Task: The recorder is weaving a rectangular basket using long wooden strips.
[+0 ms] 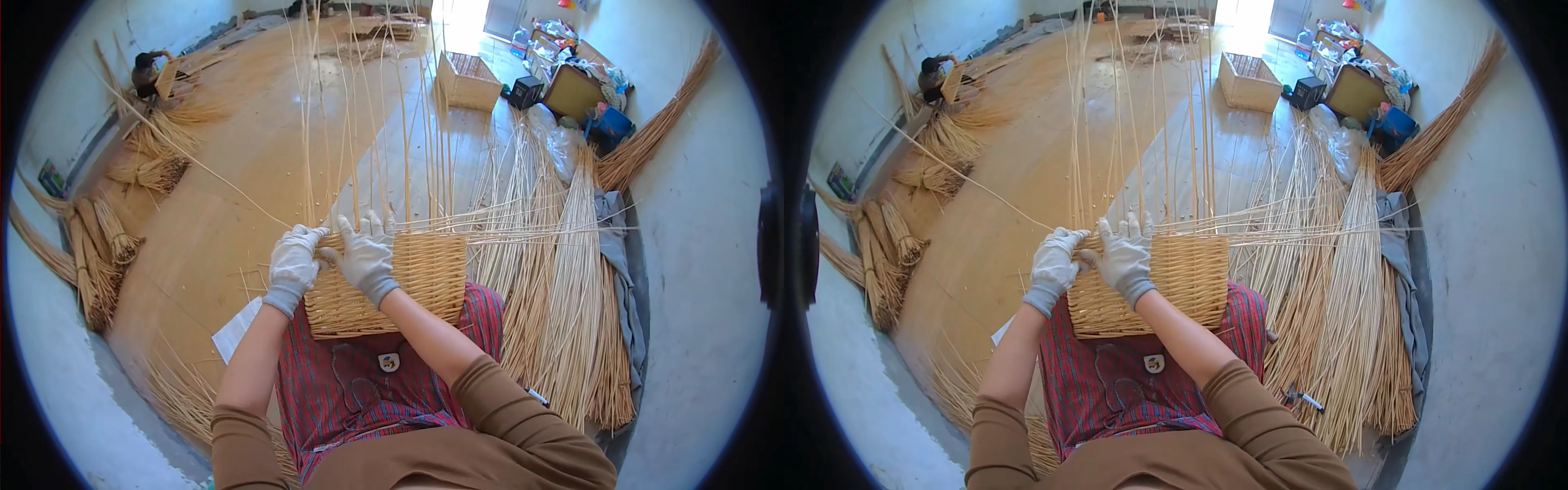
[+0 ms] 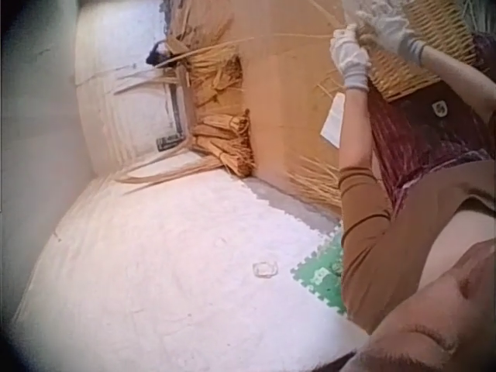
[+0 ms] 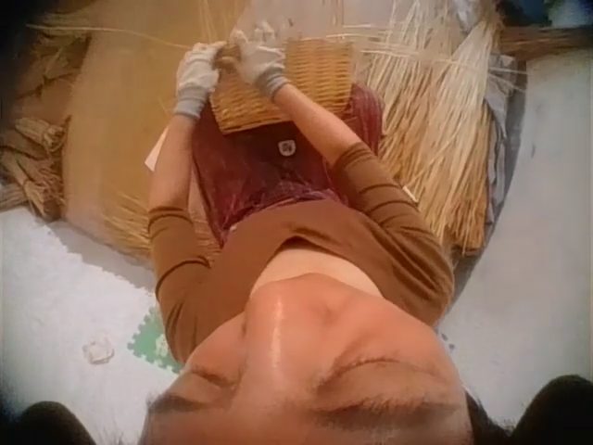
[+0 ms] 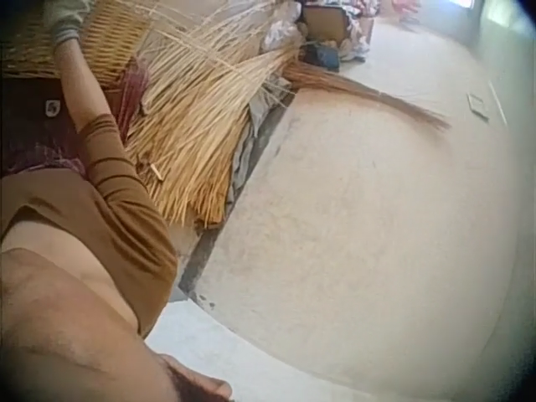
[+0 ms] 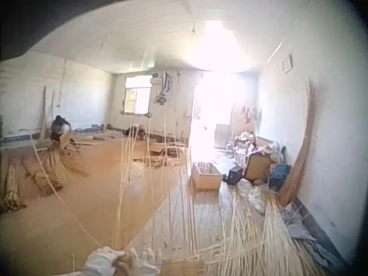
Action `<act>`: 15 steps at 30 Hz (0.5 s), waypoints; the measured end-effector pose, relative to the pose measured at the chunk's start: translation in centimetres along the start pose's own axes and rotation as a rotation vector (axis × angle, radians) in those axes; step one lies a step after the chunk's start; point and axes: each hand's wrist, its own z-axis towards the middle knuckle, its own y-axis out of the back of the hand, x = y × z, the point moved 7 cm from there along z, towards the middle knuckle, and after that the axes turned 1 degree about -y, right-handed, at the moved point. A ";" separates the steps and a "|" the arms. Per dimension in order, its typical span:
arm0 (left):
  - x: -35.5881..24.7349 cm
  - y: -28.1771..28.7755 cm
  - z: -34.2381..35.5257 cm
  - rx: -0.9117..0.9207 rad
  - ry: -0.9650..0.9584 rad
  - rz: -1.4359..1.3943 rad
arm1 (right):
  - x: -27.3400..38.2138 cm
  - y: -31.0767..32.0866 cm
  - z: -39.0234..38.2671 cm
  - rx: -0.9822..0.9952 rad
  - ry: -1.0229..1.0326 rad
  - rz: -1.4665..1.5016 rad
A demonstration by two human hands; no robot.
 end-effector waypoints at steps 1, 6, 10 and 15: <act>0.2 -0.1 0.0 -0.053 -0.044 -0.016 | 0.2 0.1 -0.1 -0.109 0.027 0.011; 1.8 -2.1 0.1 -0.129 -0.128 -0.129 | -0.6 -1.8 -2.0 -0.174 0.075 0.051; 0.4 -1.3 -0.1 -0.266 -0.319 0.212 | -1.1 -3.1 -0.6 0.007 0.011 0.058; 1.1 -1.9 0.5 0.045 -0.034 0.192 | 0.6 0.6 -2.2 -0.264 0.130 0.059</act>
